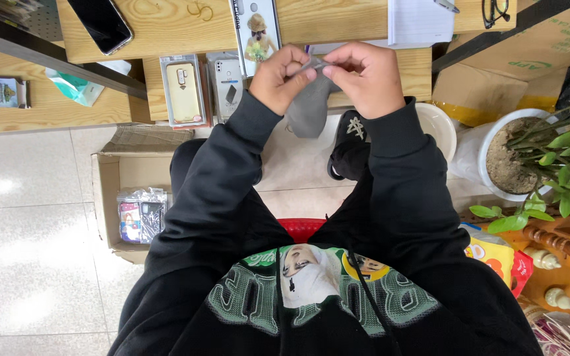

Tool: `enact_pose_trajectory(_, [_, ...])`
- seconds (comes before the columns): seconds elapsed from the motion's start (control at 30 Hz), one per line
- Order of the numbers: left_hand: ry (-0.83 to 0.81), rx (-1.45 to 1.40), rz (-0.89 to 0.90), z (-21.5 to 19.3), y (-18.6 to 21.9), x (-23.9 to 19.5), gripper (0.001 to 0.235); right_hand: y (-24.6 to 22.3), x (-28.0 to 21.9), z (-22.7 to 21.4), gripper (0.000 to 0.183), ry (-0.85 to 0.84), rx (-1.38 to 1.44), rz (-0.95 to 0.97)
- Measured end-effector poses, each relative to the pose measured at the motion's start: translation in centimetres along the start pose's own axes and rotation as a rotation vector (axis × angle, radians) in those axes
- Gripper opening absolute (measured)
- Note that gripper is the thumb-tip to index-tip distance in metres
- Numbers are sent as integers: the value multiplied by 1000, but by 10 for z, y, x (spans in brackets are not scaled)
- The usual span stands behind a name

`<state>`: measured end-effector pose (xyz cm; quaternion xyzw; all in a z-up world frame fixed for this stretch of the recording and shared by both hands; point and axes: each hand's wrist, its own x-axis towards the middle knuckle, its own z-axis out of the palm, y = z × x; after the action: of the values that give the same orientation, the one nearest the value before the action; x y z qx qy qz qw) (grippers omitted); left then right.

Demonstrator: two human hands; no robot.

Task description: The person wipes the surface of several small rectangular boxes with a gray cloth. They handle each box one at a time, turning it over to wipe multiple sides before placing it back on the table.

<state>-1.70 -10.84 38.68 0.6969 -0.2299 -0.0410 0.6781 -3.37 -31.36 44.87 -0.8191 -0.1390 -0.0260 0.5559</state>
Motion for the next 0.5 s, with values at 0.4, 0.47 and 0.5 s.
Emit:
enact_pose_trajectory(0.4, [93, 69, 4, -4, -3, 1, 16, -14, 4, 3, 17, -9, -49, -369])
enact_pose_trajectory(0.47, [145, 41, 19, 0, -2, 1, 13, -17, 4, 3, 16, 10, -46, -386])
enact_pose_trajectory(0.5, [196, 15, 33, 1, -1, 1, 11, -18, 5, 4, 16, 29, -42, -402])
